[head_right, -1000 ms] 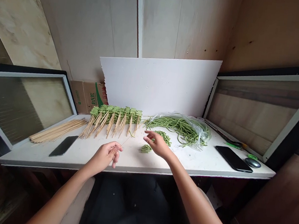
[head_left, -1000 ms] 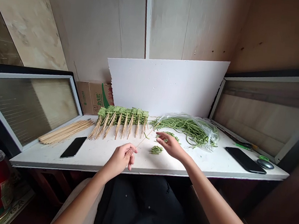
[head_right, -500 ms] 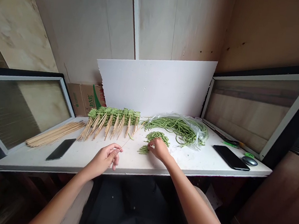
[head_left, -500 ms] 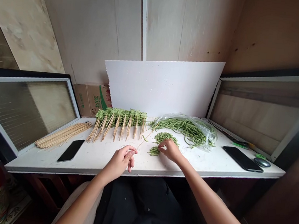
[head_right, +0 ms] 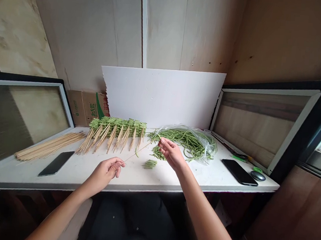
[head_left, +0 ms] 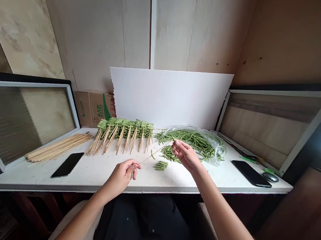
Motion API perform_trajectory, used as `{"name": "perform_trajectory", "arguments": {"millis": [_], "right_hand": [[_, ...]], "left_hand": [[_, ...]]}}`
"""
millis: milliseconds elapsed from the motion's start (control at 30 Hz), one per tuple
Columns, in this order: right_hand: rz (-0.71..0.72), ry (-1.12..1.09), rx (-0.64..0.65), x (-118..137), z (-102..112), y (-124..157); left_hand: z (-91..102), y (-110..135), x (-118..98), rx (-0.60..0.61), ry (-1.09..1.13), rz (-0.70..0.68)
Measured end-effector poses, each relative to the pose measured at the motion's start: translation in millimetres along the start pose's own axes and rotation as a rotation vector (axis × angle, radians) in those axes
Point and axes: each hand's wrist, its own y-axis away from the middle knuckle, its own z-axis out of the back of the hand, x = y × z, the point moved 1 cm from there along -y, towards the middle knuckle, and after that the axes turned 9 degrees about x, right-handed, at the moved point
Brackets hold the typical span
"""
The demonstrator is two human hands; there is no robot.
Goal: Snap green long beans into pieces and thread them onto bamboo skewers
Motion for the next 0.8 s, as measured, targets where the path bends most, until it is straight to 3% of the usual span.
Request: {"name": "perform_trajectory", "arguments": {"millis": [200, 500, 800], "right_hand": [[-0.025, -0.052, 0.086, 3, -13, 5], [-0.06, -0.029, 0.095, 1, -19, 7], [-0.021, 0.111, 0.008, 2, -18, 7]], "left_hand": [[0.0, -1, 1, -0.018, -0.019, -0.004], [-0.4, -2, 6, -0.015, -0.014, -0.008], [0.1, -1, 6, -0.042, -0.047, -0.009]]}}
